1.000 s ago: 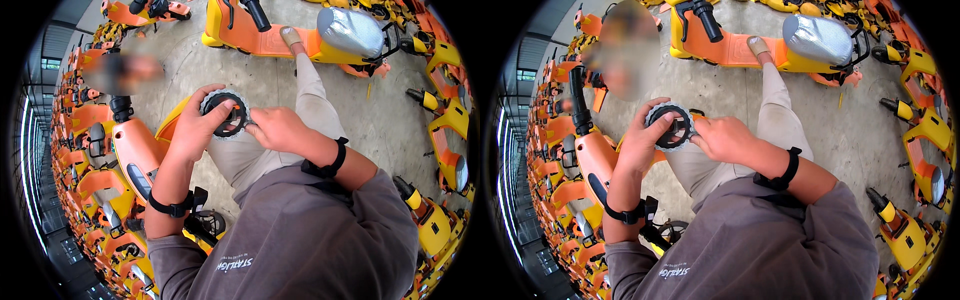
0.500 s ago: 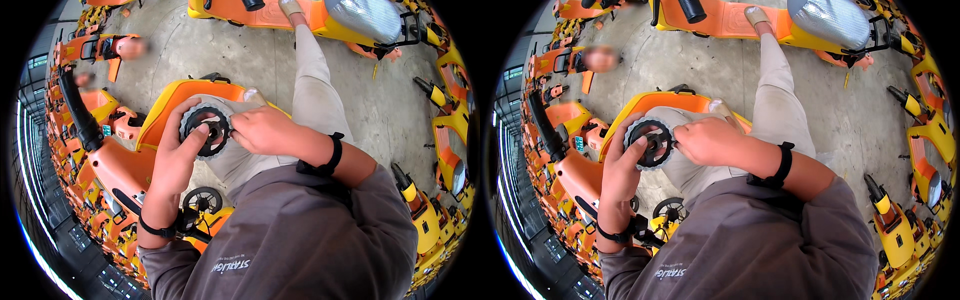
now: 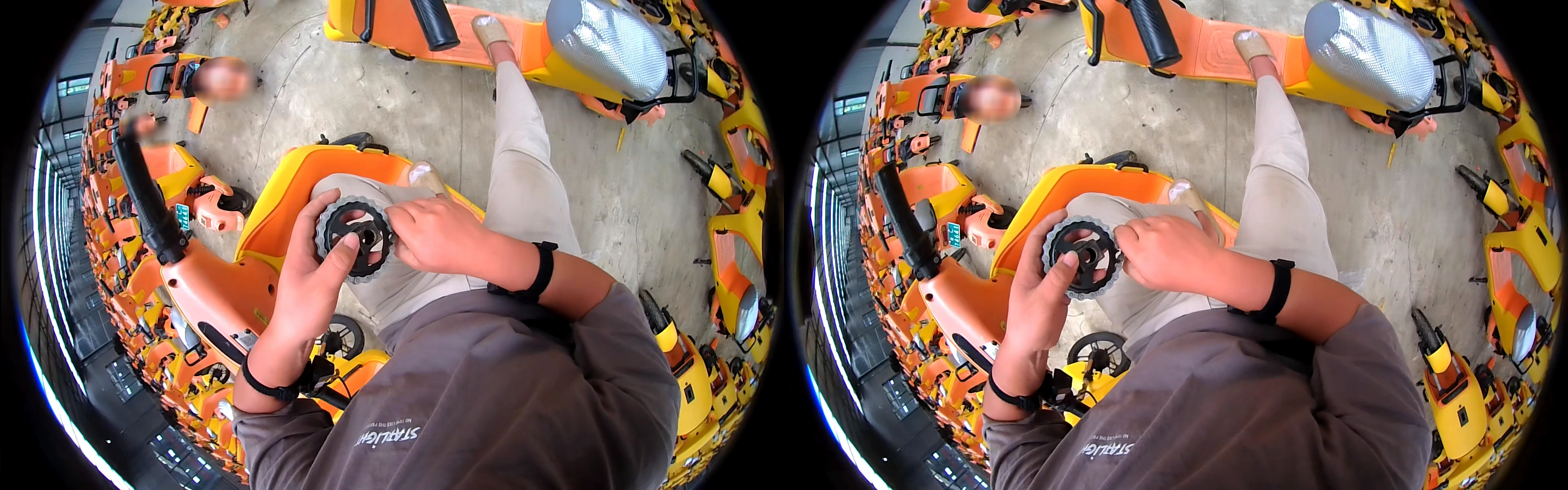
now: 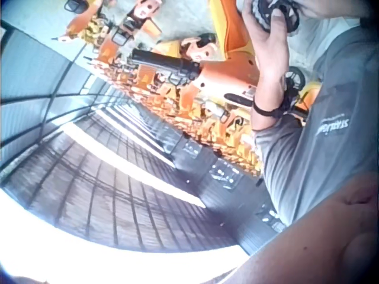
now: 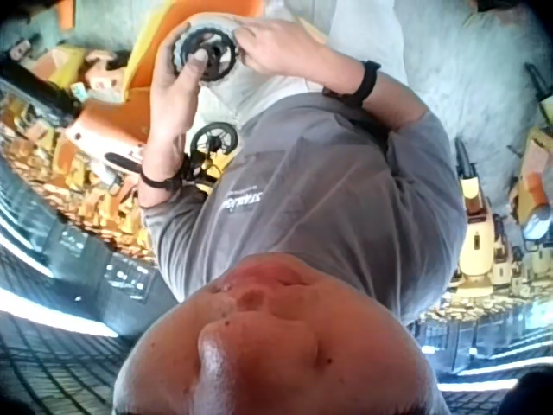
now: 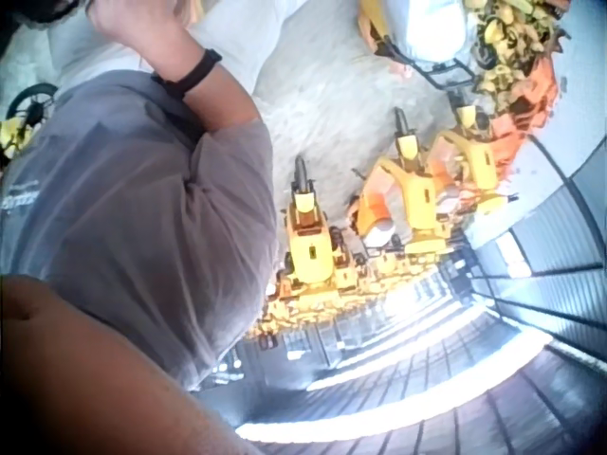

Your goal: The person holds a bicycle chain and a sprocket by hand, turning the sprocket and moving the chain around it.

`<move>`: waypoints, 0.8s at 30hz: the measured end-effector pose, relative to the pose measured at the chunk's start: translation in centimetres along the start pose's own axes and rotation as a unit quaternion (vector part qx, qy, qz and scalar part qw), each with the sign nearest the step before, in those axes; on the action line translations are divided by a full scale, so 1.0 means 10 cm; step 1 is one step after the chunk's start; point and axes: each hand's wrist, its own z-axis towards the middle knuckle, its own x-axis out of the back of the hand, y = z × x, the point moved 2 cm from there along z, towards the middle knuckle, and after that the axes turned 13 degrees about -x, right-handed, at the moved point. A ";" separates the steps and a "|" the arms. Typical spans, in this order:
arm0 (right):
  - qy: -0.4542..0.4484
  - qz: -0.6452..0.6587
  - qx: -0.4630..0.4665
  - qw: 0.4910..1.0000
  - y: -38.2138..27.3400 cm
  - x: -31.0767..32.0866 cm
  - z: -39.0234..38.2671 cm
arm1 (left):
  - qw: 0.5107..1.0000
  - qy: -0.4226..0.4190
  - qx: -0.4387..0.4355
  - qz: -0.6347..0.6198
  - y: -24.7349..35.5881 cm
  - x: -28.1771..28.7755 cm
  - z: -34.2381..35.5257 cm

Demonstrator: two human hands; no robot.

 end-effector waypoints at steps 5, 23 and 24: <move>0.018 -0.027 -0.004 0.999 -0.18 0.02 -0.03 | 1.000 0.026 -0.007 0.004 0.09 0.02 -0.04; 0.008 -0.045 -0.091 0.995 -0.46 0.09 -0.31 | 0.996 -0.018 -0.087 0.028 0.11 0.07 -0.12; -0.007 -0.020 -0.106 0.994 -0.47 0.10 -0.33 | 0.996 -0.019 -0.077 0.032 0.11 0.07 -0.12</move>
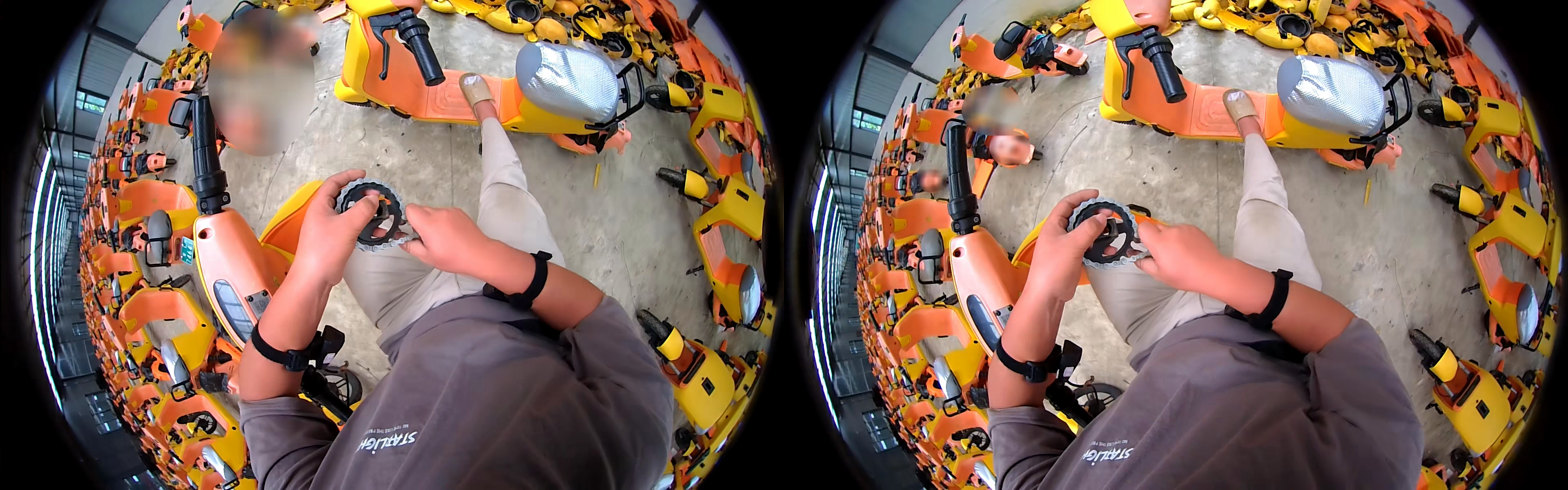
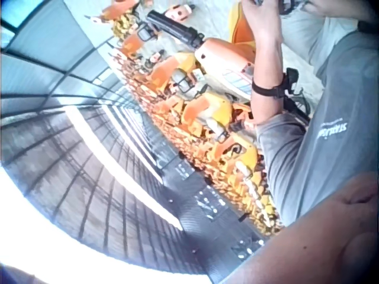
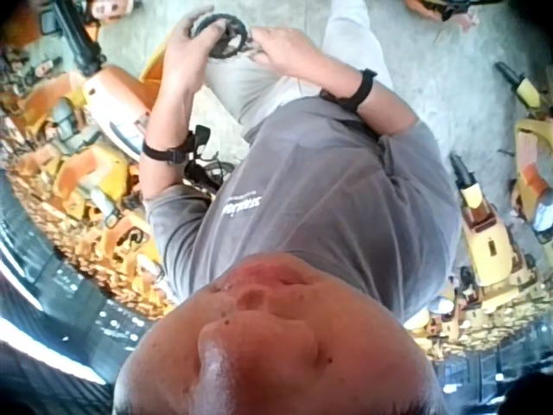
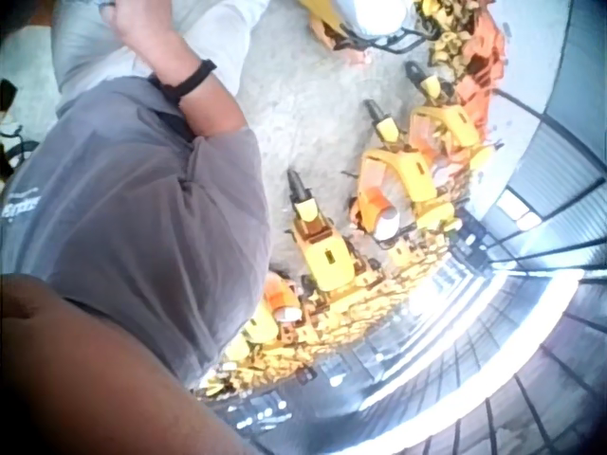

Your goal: The person holds a bicycle chain and a sprocket by hand, turning the sprocket and moving the chain around it.

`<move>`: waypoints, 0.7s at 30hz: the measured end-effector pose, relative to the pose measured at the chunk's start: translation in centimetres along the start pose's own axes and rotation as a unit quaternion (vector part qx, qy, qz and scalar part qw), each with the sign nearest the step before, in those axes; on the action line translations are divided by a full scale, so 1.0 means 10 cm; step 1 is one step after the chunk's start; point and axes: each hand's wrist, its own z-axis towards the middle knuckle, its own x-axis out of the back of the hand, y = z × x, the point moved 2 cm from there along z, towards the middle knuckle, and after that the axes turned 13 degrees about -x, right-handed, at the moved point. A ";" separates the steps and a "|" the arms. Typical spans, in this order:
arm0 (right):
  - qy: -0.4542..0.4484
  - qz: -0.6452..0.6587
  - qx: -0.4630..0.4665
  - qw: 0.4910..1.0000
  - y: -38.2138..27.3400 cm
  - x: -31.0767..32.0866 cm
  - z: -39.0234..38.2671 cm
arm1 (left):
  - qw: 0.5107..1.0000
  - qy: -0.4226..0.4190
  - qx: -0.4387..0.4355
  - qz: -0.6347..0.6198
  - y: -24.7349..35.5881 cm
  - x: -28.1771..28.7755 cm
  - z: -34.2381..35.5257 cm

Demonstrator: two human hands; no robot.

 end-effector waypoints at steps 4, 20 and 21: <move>-0.033 -0.012 -0.015 0.999 0.05 0.07 -0.02 | 1.000 -0.006 0.002 -0.003 0.00 -0.04 0.02; -0.093 0.181 0.017 0.979 0.38 0.02 0.06 | 1.000 0.023 0.019 -0.003 -0.11 -0.05 0.10; -0.094 0.167 0.018 0.981 0.40 0.02 0.07 | 0.999 0.023 0.026 -0.005 -0.11 -0.06 0.09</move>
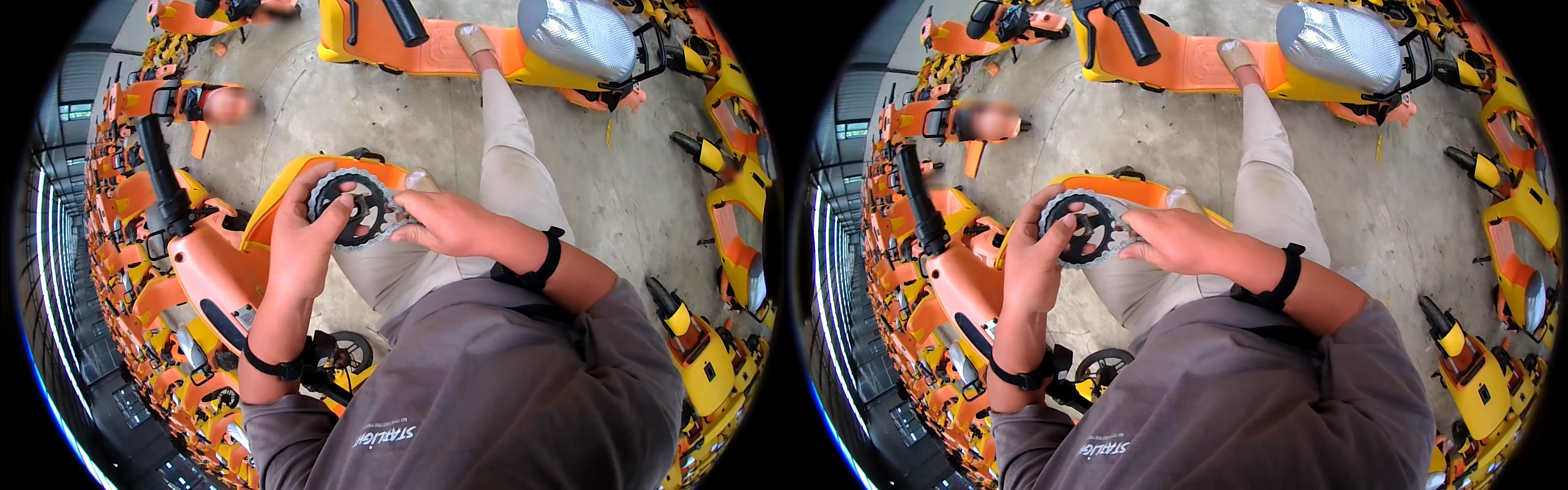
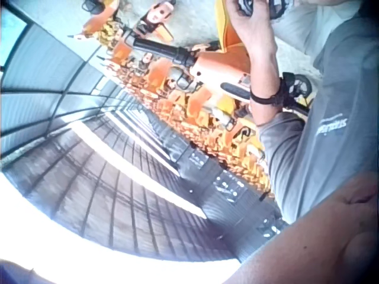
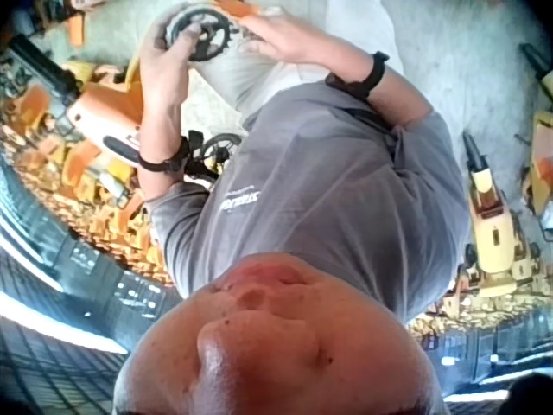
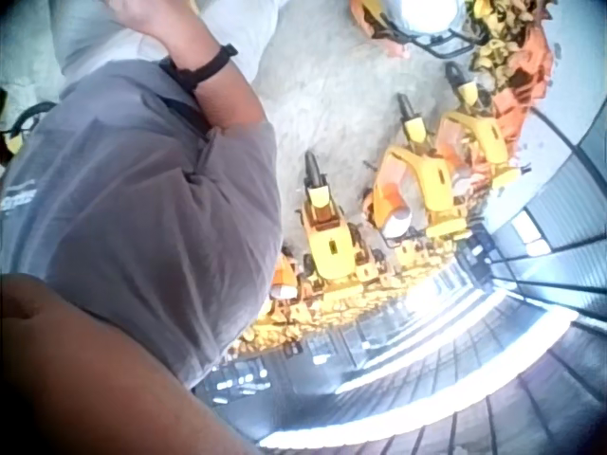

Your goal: The person holds a bicycle chain and a sprocket by hand, turning the sprocket and moving the chain around it.

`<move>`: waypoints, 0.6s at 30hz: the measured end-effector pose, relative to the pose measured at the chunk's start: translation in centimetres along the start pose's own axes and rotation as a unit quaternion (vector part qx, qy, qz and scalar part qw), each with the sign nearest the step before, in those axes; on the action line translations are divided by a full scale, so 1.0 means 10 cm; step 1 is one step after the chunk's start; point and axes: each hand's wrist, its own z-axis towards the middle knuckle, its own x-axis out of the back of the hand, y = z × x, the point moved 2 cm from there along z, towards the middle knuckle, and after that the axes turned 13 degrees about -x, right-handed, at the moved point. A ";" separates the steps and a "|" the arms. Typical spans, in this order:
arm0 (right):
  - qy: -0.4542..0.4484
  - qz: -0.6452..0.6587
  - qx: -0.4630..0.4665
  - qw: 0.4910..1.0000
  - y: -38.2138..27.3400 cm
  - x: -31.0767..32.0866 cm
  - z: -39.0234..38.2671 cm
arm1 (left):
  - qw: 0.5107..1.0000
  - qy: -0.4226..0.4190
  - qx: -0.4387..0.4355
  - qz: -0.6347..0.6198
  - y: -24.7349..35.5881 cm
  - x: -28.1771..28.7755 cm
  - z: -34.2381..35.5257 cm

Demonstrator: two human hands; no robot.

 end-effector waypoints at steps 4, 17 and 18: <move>0.005 -0.022 0.033 0.999 0.09 0.01 0.04 | 1.000 0.002 0.016 0.011 0.02 -0.04 0.00; -0.014 -0.087 0.159 0.983 0.31 0.00 0.18 | 0.993 -0.047 0.101 -0.041 0.00 -0.03 0.02; -0.028 -0.071 0.151 0.986 0.30 0.00 0.19 | 0.993 -0.046 0.103 -0.041 0.00 -0.02 0.03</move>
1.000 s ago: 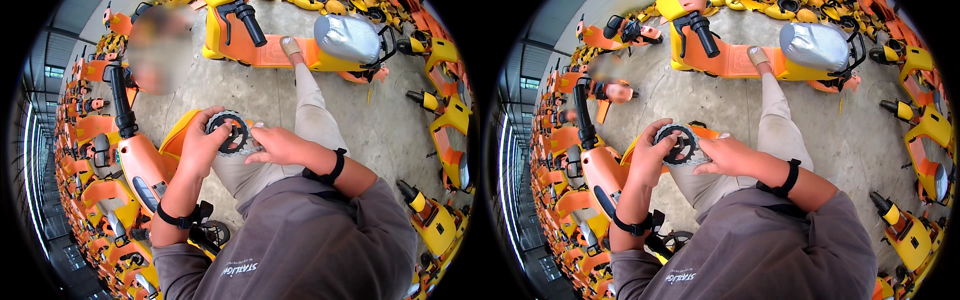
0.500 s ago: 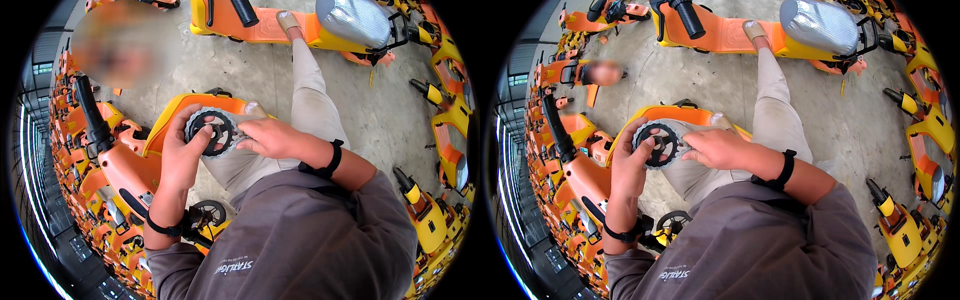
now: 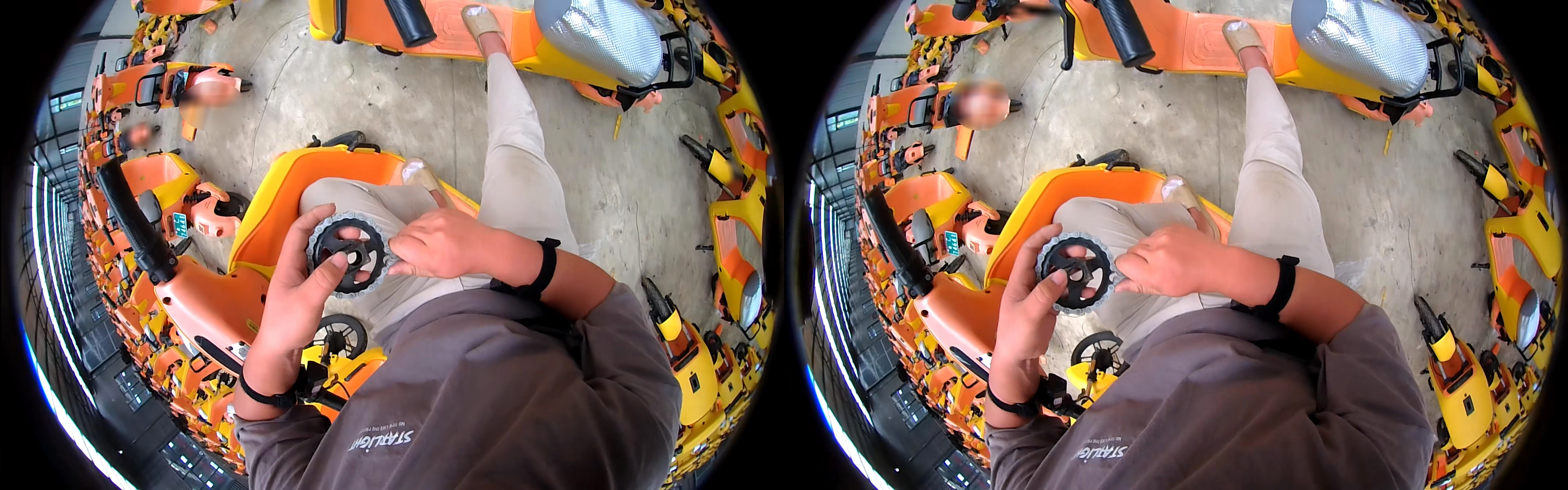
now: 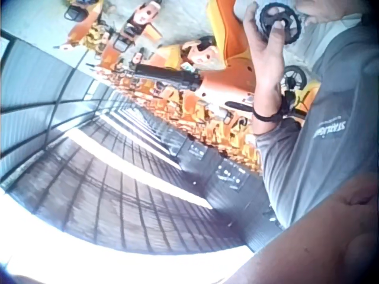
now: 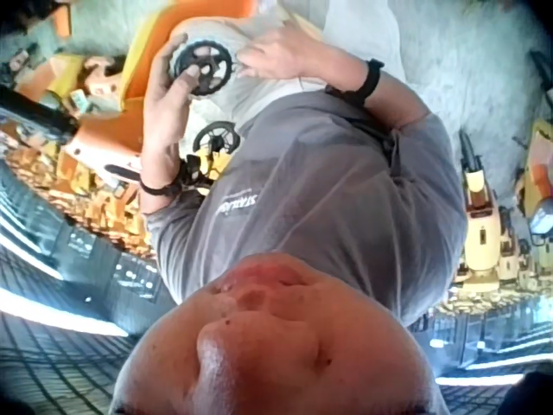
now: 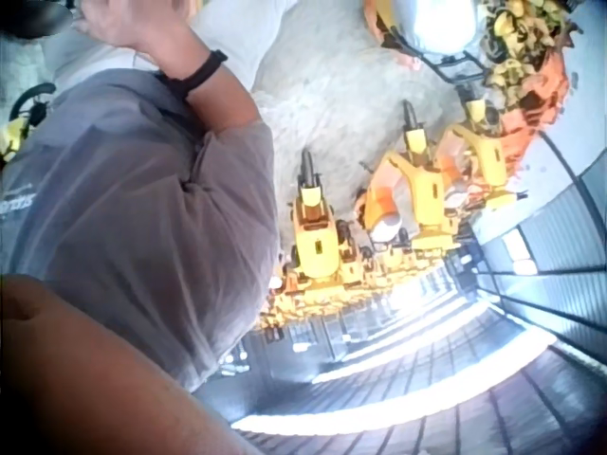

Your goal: The person holds a bicycle chain and a sprocket by hand, turning the sprocket and moving the chain around it.

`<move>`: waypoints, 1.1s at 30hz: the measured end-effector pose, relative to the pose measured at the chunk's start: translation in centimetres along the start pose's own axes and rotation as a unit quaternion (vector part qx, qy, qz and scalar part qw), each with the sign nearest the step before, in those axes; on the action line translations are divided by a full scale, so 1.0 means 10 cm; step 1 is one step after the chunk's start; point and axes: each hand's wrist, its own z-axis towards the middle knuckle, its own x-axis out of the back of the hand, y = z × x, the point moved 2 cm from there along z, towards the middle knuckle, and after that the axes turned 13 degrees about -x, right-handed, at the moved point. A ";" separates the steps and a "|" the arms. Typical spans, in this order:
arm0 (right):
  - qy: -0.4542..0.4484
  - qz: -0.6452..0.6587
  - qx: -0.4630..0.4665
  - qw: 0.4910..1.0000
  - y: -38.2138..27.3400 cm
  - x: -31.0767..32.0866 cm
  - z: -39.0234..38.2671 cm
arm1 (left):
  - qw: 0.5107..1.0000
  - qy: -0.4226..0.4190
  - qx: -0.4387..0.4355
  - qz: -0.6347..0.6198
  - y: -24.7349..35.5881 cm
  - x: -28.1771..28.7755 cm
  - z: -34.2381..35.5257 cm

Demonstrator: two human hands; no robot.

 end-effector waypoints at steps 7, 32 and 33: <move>-0.039 0.048 -0.095 0.994 -0.03 -0.04 -0.02 | 0.999 -0.008 -0.041 0.024 -0.01 0.02 -0.04; 0.024 0.471 -0.303 0.828 -0.97 0.49 0.61 | 0.655 -0.022 -0.643 0.395 0.06 -0.04 -0.54; 0.002 0.484 -0.268 0.833 -1.05 0.47 0.71 | 0.657 -0.009 -0.643 0.394 0.03 -0.06 -0.58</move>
